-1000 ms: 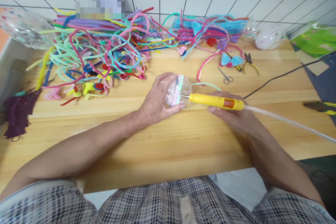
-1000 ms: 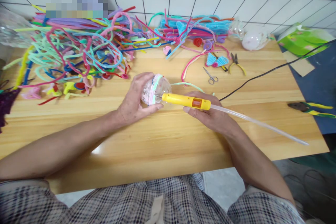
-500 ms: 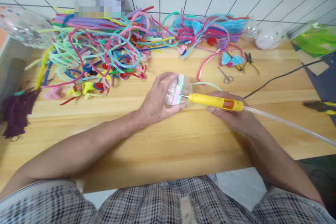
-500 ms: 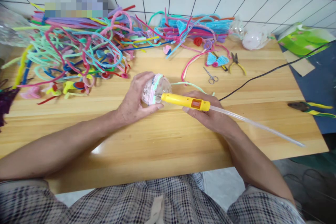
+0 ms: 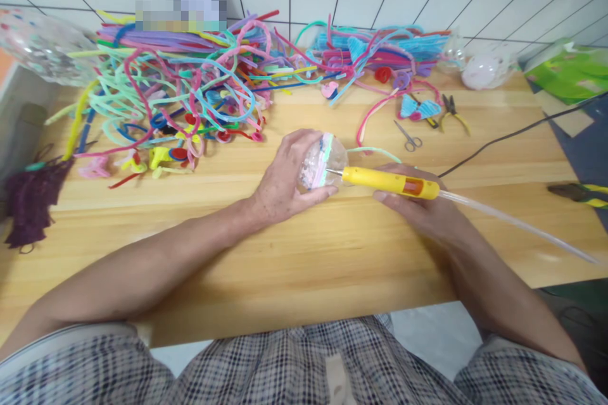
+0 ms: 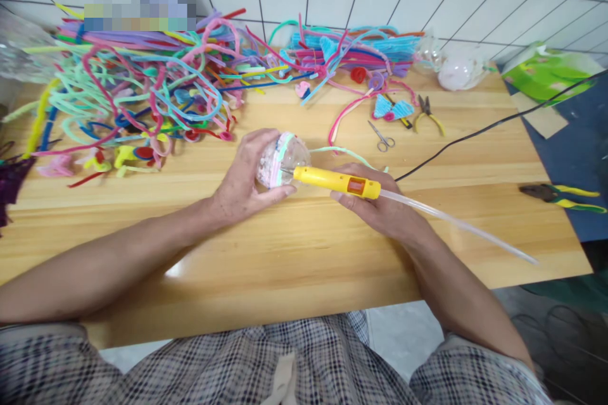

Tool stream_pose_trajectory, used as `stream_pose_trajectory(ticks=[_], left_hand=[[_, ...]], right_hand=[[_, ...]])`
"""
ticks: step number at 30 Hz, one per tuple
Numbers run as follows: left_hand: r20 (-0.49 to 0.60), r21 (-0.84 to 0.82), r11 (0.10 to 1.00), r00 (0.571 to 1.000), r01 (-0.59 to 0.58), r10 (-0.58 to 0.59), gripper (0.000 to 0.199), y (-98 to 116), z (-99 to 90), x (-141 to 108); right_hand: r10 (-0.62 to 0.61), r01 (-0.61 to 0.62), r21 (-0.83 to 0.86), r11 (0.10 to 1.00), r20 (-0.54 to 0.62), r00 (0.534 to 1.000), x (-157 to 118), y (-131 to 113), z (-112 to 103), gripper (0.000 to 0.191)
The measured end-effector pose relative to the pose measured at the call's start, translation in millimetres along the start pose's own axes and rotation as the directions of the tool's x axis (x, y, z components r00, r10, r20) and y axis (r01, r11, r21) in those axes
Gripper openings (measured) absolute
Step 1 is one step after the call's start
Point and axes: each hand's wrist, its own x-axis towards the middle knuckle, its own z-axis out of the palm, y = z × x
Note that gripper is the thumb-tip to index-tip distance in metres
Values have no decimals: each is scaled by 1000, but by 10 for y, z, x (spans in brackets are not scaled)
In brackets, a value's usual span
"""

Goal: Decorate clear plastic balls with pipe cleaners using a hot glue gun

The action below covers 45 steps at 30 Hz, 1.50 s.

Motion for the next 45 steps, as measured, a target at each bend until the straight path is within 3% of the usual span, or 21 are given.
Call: stream_pose_trajectory(ticks=[22,36,45], left_hand=[[28,18,999,999,43,-43,97,-4,3,-16],[-25,-9,1000,1000,-4,4,87,-6,19,-11],[-31,-12,1000,1000,4,-4,88,-12,31,-15]], right_hand=[[-26,25,-26,999,-10,1000,-31,-105,2,13],[-126,124,-57,991,-19,992,-13,-91,13,10],[-126,124,-65,990,-26,992,-27,-80,16,10]])
